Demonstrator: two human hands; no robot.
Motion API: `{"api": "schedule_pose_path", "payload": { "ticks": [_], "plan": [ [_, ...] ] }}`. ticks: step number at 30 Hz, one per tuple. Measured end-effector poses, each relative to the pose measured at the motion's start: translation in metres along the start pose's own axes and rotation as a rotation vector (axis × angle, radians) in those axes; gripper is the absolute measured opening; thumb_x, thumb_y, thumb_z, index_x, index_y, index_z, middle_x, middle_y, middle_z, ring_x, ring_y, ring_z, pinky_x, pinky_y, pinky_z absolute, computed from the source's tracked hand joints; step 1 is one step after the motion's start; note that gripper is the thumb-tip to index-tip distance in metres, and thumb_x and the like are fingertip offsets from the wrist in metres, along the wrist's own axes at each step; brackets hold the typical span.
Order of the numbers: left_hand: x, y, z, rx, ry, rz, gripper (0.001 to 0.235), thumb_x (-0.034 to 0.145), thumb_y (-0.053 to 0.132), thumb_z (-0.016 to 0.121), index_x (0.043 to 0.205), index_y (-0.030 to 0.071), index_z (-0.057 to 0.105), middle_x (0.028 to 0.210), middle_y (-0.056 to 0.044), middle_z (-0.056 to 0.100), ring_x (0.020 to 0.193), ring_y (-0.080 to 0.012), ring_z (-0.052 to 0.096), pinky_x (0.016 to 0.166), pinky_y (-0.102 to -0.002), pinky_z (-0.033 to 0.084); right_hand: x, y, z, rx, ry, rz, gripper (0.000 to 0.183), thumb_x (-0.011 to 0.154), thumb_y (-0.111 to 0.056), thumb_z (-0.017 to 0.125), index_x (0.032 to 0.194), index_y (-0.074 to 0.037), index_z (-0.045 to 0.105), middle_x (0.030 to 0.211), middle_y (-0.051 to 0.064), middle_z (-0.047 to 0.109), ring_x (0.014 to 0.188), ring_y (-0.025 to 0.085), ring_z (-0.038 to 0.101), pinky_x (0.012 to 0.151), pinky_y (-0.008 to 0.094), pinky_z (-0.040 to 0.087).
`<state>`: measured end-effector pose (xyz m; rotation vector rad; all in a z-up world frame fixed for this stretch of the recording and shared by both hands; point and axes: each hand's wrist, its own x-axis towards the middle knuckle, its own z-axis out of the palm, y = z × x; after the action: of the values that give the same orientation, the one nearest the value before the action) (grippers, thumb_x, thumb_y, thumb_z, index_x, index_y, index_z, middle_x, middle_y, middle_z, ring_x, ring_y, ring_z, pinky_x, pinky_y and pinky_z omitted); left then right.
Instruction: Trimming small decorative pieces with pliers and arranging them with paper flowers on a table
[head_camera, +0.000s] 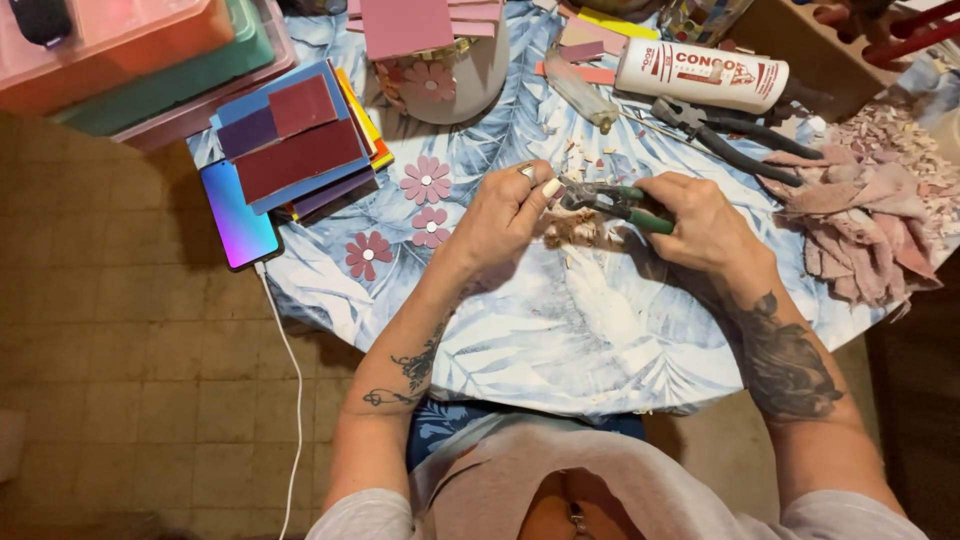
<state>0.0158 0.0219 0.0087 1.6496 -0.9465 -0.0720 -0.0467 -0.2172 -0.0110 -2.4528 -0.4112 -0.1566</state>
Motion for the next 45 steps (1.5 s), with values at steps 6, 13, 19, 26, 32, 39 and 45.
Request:
{"api": "schedule_pose_path", "payload": {
  "ticks": [6, 13, 19, 26, 32, 39, 45],
  "plan": [
    [0.000, 0.001, 0.001, 0.028, 0.024, 0.025, 0.019, 0.087, 0.013, 0.039, 0.075, 0.005, 0.050, 0.057, -0.012, 0.045, 0.056, -0.0293, 0.050, 0.057, -0.035, 0.044, -0.002, 0.009, 0.006, -0.033, 0.009, 0.016, 0.031, 0.070, -0.013, 0.060, 0.100, -0.003, 0.058, 0.081, 0.018, 0.058, 0.073, 0.037, 0.058, 0.061, 0.040, 0.047],
    [0.000, -0.002, 0.002, 0.049, 0.023, 0.048, 0.018, 0.087, 0.012, 0.039, 0.073, 0.004, 0.048, 0.057, -0.012, 0.044, 0.056, -0.0298, 0.050, 0.056, -0.034, 0.044, -0.001, 0.005, 0.004, -0.040, 0.009, 0.032, 0.029, 0.072, -0.012, 0.060, 0.098, 0.000, 0.058, 0.080, 0.020, 0.058, 0.071, 0.037, 0.058, 0.059, 0.041, 0.047],
    [-0.001, -0.012, 0.005, 0.015, 0.022, 0.065, 0.019, 0.087, 0.013, 0.040, 0.072, 0.007, 0.050, 0.056, -0.007, 0.044, 0.054, -0.0252, 0.049, 0.056, -0.031, 0.043, -0.002, 0.012, 0.007, 0.030, 0.029, 0.030, 0.018, 0.073, -0.012, 0.061, 0.089, -0.003, 0.061, 0.067, 0.015, 0.056, 0.063, 0.034, 0.058, 0.052, 0.036, 0.045],
    [0.000, -0.005, -0.001, -0.017, -0.026, 0.091, 0.019, 0.087, 0.012, 0.039, 0.071, 0.006, 0.049, 0.056, -0.009, 0.043, 0.054, -0.0268, 0.048, 0.055, -0.033, 0.043, -0.008, 0.020, 0.006, -0.011, 0.018, 0.052, 0.013, 0.074, -0.020, 0.062, 0.080, -0.008, 0.060, 0.061, 0.011, 0.055, 0.058, 0.029, 0.057, 0.049, 0.033, 0.044],
    [0.001, 0.005, -0.007, 0.002, -0.094, 0.100, 0.016, 0.086, 0.011, 0.041, 0.073, 0.005, 0.049, 0.058, -0.010, 0.045, 0.056, -0.0279, 0.050, 0.057, -0.033, 0.044, -0.001, 0.004, 0.000, -0.020, -0.016, -0.020, 0.021, 0.074, -0.015, 0.061, 0.090, -0.003, 0.060, 0.071, 0.018, 0.058, 0.065, 0.037, 0.058, 0.053, 0.039, 0.046],
    [0.001, 0.002, -0.008, 0.024, -0.125, 0.099, 0.016, 0.086, 0.012, 0.040, 0.072, 0.006, 0.047, 0.058, -0.010, 0.044, 0.056, -0.0284, 0.049, 0.058, -0.033, 0.044, -0.003, 0.006, 0.002, -0.010, -0.020, -0.016, 0.020, 0.074, -0.015, 0.059, 0.090, -0.001, 0.060, 0.069, 0.017, 0.057, 0.062, 0.036, 0.057, 0.052, 0.038, 0.046],
    [0.001, 0.000, -0.006, 0.027, -0.126, 0.084, 0.016, 0.085, 0.012, 0.041, 0.073, 0.006, 0.048, 0.058, -0.009, 0.045, 0.056, -0.0268, 0.050, 0.057, -0.032, 0.044, -0.003, 0.006, 0.003, 0.022, -0.024, -0.013, 0.016, 0.074, -0.014, 0.058, 0.084, -0.002, 0.060, 0.063, 0.016, 0.055, 0.058, 0.035, 0.056, 0.049, 0.037, 0.044]
  ]
}}
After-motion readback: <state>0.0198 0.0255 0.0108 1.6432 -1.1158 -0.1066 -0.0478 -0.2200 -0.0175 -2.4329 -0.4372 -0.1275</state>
